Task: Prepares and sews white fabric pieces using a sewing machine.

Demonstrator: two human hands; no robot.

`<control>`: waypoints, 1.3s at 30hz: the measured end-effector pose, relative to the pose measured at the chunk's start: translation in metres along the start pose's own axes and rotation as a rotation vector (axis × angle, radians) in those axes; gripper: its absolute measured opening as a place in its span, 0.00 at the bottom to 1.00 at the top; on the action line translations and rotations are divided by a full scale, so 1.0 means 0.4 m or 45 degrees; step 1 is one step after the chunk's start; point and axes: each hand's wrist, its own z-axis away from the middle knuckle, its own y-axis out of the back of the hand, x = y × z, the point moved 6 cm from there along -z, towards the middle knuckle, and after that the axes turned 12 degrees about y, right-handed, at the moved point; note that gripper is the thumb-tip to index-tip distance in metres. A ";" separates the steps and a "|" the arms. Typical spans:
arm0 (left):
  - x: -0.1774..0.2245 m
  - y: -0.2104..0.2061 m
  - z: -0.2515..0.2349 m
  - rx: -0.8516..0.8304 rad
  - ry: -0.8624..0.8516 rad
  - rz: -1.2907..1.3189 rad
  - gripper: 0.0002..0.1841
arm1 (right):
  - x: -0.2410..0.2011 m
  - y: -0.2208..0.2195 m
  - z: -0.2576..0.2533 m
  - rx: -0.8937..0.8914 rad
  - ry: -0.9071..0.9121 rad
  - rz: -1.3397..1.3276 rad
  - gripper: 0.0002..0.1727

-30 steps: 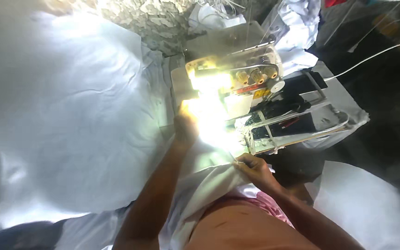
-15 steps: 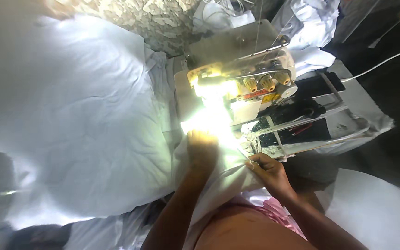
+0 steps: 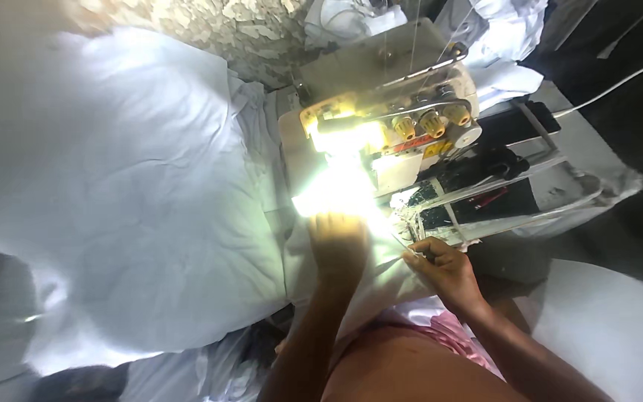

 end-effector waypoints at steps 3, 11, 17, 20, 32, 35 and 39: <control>0.000 -0.004 0.010 0.019 -0.016 0.020 0.13 | -0.004 -0.011 0.009 0.010 -0.042 -0.046 0.03; -0.070 -0.028 -0.030 -0.158 -0.030 0.153 0.15 | 0.005 -0.072 -0.005 0.049 -0.112 -0.128 0.04; -0.157 -0.070 -0.117 -0.334 0.066 0.257 0.18 | 0.004 -0.109 -0.040 0.042 -0.050 -0.038 0.04; -0.189 -0.092 -0.163 -0.390 -0.054 0.357 0.25 | 0.003 -0.121 -0.069 0.025 0.078 0.032 0.05; -0.243 -0.150 -0.340 -0.560 0.054 0.396 0.22 | -0.037 -0.154 -0.201 0.068 0.375 0.322 0.05; -0.236 -0.133 -0.369 -0.650 0.193 0.373 0.23 | -0.033 -0.163 -0.256 0.169 0.384 0.435 0.05; -0.244 -0.135 -0.397 -0.656 0.255 0.328 0.27 | -0.020 -0.168 -0.288 0.214 0.315 0.437 0.06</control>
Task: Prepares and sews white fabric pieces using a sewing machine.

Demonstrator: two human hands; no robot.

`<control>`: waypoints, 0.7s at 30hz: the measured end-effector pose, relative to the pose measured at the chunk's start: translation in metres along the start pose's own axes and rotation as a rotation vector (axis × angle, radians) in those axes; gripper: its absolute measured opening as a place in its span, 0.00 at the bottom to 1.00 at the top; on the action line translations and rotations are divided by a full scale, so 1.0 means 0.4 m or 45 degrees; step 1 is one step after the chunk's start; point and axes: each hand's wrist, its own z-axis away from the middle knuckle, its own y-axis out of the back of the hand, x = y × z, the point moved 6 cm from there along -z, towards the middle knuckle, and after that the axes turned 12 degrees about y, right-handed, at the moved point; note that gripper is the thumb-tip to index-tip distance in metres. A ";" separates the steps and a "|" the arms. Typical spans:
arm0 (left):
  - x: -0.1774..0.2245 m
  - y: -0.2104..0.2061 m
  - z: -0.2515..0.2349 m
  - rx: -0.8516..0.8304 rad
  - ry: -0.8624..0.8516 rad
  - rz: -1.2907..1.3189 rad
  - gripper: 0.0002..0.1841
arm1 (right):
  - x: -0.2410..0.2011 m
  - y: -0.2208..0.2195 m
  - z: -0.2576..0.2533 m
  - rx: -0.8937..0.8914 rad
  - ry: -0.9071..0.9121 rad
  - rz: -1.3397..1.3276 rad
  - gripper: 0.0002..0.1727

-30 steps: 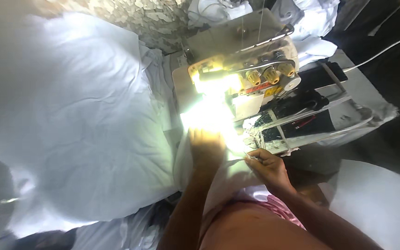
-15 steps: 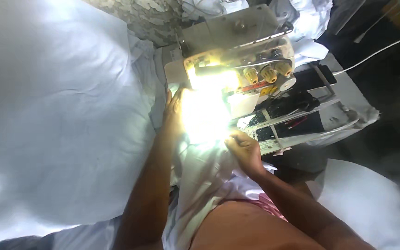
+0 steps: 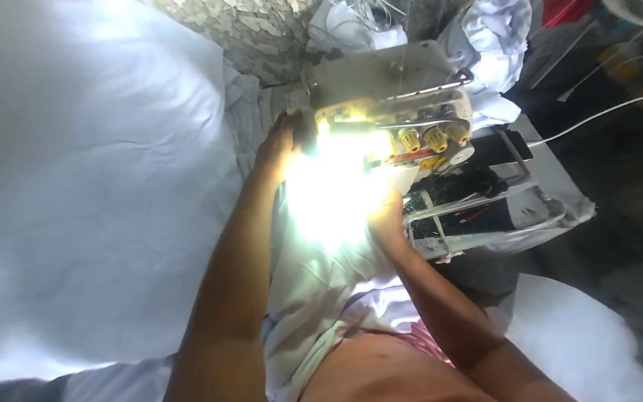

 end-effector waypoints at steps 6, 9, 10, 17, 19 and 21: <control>-0.004 0.024 0.025 0.215 0.002 0.005 0.22 | -0.015 0.001 -0.007 -0.087 -0.050 0.071 0.10; -0.080 0.016 0.169 0.556 -0.207 0.184 0.23 | 0.007 0.015 -0.003 -0.171 -0.227 -0.168 0.09; -0.115 0.002 0.252 0.603 -0.225 0.213 0.24 | 0.015 0.024 0.008 -0.213 -0.316 -0.295 0.09; -0.398 -0.319 0.849 0.614 0.349 0.325 0.38 | 0.062 0.136 0.159 -0.679 -0.834 -0.865 0.10; -0.415 -0.372 0.861 0.160 0.728 0.581 0.36 | 0.072 0.136 0.171 -0.727 -0.862 -0.999 0.11; -0.405 -0.364 0.825 -0.271 0.920 0.660 0.25 | 0.078 0.131 0.176 -0.798 -0.856 -1.186 0.11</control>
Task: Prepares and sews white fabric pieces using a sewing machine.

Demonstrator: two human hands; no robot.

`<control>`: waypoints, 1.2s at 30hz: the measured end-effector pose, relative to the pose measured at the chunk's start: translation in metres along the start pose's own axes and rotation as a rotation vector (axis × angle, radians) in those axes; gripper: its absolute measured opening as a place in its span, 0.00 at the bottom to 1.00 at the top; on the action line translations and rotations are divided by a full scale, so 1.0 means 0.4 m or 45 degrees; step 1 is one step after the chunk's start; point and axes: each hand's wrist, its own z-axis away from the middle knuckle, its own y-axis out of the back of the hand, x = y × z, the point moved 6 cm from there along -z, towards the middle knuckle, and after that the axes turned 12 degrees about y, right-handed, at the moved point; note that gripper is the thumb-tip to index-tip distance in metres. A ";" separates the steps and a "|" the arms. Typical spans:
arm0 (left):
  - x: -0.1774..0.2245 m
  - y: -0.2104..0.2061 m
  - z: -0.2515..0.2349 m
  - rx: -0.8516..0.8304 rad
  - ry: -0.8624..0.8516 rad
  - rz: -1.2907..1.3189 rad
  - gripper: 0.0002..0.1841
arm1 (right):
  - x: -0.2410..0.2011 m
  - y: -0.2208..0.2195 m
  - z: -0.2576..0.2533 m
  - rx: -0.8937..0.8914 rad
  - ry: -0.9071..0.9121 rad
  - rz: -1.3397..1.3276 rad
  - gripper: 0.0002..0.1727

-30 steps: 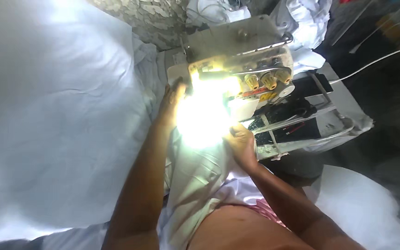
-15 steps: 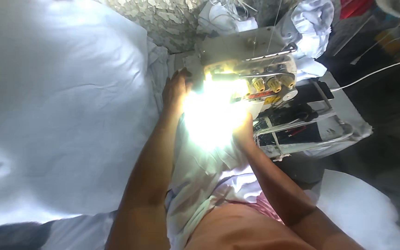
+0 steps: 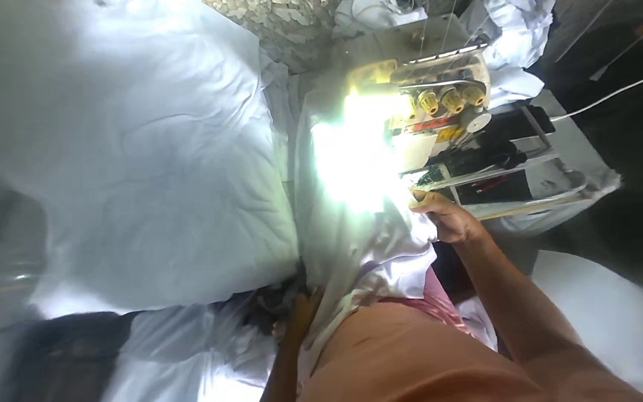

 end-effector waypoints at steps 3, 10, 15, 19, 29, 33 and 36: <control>0.090 0.125 0.055 -0.083 -0.099 0.095 0.16 | -0.009 -0.020 0.017 -0.075 0.069 -0.172 0.12; 0.279 0.835 0.091 0.882 -0.526 -0.561 0.22 | 0.055 -0.106 0.045 0.262 0.262 0.390 0.03; 0.612 0.663 0.008 0.953 -0.591 -0.755 0.22 | 0.142 -0.146 0.013 0.431 0.325 0.331 0.06; 0.748 0.318 0.031 0.666 -1.053 -0.643 0.18 | 0.133 -0.122 -0.012 0.470 0.188 0.325 0.14; 0.859 -0.063 0.112 0.529 -1.146 -0.924 0.15 | 0.020 -0.133 -0.136 0.683 0.289 -0.190 0.08; 0.891 -0.080 0.134 0.078 -1.270 -0.661 0.17 | 0.023 -0.125 -0.124 0.620 0.441 -0.026 0.04; 0.837 -0.017 0.114 0.399 -1.336 -0.551 0.17 | 0.049 -0.115 -0.076 0.476 0.338 0.302 0.09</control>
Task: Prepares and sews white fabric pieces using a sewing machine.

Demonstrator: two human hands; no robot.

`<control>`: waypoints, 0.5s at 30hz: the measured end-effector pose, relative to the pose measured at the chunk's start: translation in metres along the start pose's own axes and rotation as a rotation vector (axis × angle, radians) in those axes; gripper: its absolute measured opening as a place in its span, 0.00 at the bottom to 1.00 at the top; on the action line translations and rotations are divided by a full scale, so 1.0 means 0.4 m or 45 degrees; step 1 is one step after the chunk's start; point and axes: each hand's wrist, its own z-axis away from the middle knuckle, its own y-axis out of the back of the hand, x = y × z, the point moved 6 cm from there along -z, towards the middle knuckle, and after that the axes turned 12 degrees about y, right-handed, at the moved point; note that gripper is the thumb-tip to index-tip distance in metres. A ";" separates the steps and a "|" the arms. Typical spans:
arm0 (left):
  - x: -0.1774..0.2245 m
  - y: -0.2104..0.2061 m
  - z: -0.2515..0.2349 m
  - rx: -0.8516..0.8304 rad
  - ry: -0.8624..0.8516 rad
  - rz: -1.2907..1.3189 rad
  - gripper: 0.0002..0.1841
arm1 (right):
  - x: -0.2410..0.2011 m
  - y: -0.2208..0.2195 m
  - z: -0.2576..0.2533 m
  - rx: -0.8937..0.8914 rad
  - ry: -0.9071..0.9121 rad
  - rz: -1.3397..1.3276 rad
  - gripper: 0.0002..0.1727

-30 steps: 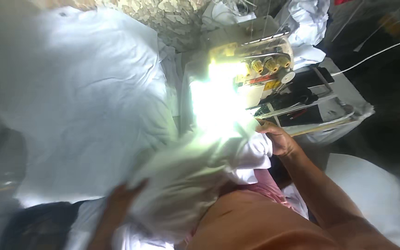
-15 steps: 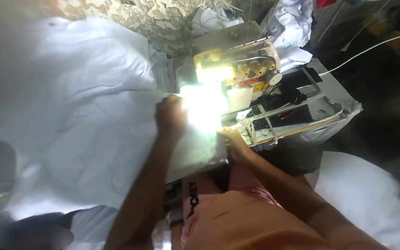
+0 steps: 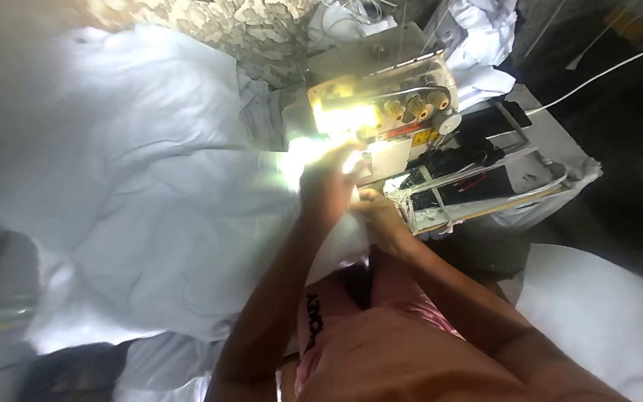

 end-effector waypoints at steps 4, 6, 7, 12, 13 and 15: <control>-0.147 0.017 0.044 0.191 0.236 -0.274 0.16 | 0.019 0.023 0.038 -0.021 -0.086 0.170 0.10; -0.176 0.013 0.051 0.229 0.253 -0.293 0.14 | 0.030 0.013 0.031 0.031 -0.075 0.158 0.13; -0.181 0.008 0.051 0.245 0.249 -0.290 0.13 | 0.039 0.007 0.032 0.047 -0.052 0.165 0.14; -0.181 0.002 0.037 0.195 0.246 -0.307 0.12 | 0.036 -0.001 0.040 0.085 0.137 0.343 0.18; -0.180 0.007 0.034 0.178 0.243 -0.299 0.11 | 0.020 -0.002 0.035 0.087 0.187 0.366 0.17; -0.171 0.029 0.029 0.147 0.220 -0.266 0.11 | -0.022 -0.008 0.025 0.081 0.287 0.380 0.13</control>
